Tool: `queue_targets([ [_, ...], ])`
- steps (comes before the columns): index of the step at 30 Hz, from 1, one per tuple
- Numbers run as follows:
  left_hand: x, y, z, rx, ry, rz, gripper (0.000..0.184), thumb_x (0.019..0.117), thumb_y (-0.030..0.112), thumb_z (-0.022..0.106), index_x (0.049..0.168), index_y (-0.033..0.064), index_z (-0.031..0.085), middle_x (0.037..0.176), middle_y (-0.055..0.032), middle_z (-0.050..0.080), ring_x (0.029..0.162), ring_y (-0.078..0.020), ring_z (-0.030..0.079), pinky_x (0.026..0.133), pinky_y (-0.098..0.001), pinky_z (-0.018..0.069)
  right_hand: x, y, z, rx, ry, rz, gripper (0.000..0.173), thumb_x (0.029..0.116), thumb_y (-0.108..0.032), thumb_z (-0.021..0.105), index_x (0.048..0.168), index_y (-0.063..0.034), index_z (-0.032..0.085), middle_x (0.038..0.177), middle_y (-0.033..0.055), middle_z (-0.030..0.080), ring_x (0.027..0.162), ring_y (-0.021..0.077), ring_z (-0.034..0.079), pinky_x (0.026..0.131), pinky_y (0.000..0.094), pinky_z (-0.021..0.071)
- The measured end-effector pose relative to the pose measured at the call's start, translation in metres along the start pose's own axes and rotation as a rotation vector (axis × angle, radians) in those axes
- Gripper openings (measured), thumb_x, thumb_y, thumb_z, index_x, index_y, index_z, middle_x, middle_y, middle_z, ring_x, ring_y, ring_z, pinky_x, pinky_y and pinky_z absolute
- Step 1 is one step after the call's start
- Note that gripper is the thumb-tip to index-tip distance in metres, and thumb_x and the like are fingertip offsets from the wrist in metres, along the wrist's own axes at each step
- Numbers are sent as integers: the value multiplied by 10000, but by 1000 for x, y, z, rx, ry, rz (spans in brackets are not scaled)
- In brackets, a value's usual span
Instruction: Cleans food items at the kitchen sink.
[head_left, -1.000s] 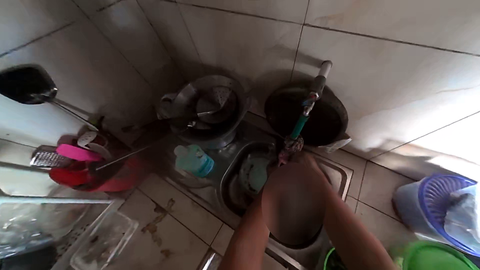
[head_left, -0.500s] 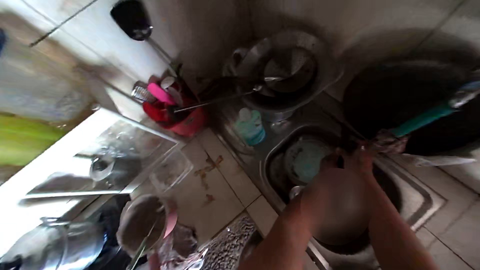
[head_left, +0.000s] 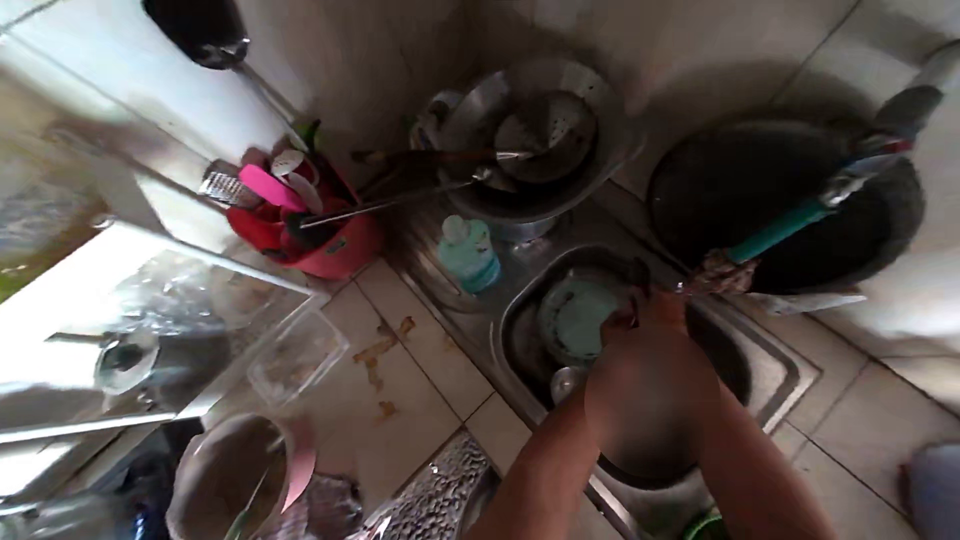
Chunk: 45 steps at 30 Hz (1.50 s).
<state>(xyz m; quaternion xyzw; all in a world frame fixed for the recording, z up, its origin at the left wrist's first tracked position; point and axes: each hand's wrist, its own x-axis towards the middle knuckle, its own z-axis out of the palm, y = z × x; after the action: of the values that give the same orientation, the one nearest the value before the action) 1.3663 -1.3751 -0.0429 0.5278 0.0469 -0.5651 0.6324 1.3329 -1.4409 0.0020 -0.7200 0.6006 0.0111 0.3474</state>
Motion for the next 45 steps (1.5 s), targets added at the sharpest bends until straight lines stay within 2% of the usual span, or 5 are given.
queue_targets([
  [13, -7, -3, -8, 156, 55, -46, 337, 1116, 258, 426, 1041, -15, 608, 724, -66, 553, 544, -133, 534, 522, -261, 495, -1, 8, -4, -47, -122, 17, 464, 1079, -315, 529, 1266, 102, 609, 1270, 337, 611, 1217, 489, 590, 1028, 628, 458],
  [18, -32, 5, -14, 553, -281, -58, 689, 1008, 92, 623, 1573, 142, 231, 1317, -198, 534, 953, -278, 639, 724, -420, 576, -9, 5, -29, -36, -61, 17, 500, 1047, -208, 574, 1460, 58, 479, 1408, 322, 537, 1302, 474, 539, 1070, 617, 440],
  [22, -40, -1, -5, 589, -213, -73, 415, 1072, 90, 457, 1484, 80, 406, 1048, -129, 637, 759, -172, 656, 629, -313, 555, -15, 40, -47, 226, -126, -46, 412, 1011, -121, 613, 1405, -15, 555, 1197, 219, 663, 963, 299, 697, 873, 469, 576],
  [33, -83, 45, -25, 263, -207, -433, 280, 1065, 106, 318, 1228, 0, 521, 773, -56, 557, 484, -66, 509, 427, -163, 434, -88, -42, -200, -109, 536, -662, 386, 1032, -223, 592, 1352, -11, 633, 1341, 212, 596, 1174, 291, 630, 1029, 397, 505],
  [45, -137, 28, -51, 481, -206, -311, 213, 1091, 34, 342, 1160, -47, 526, 860, -82, 605, 711, -138, 655, 707, -263, 595, -243, 99, -111, -93, -60, 182, 315, 1016, -262, 644, 1168, 13, 662, 948, 228, 692, 910, 410, 684, 814, 611, 540],
])
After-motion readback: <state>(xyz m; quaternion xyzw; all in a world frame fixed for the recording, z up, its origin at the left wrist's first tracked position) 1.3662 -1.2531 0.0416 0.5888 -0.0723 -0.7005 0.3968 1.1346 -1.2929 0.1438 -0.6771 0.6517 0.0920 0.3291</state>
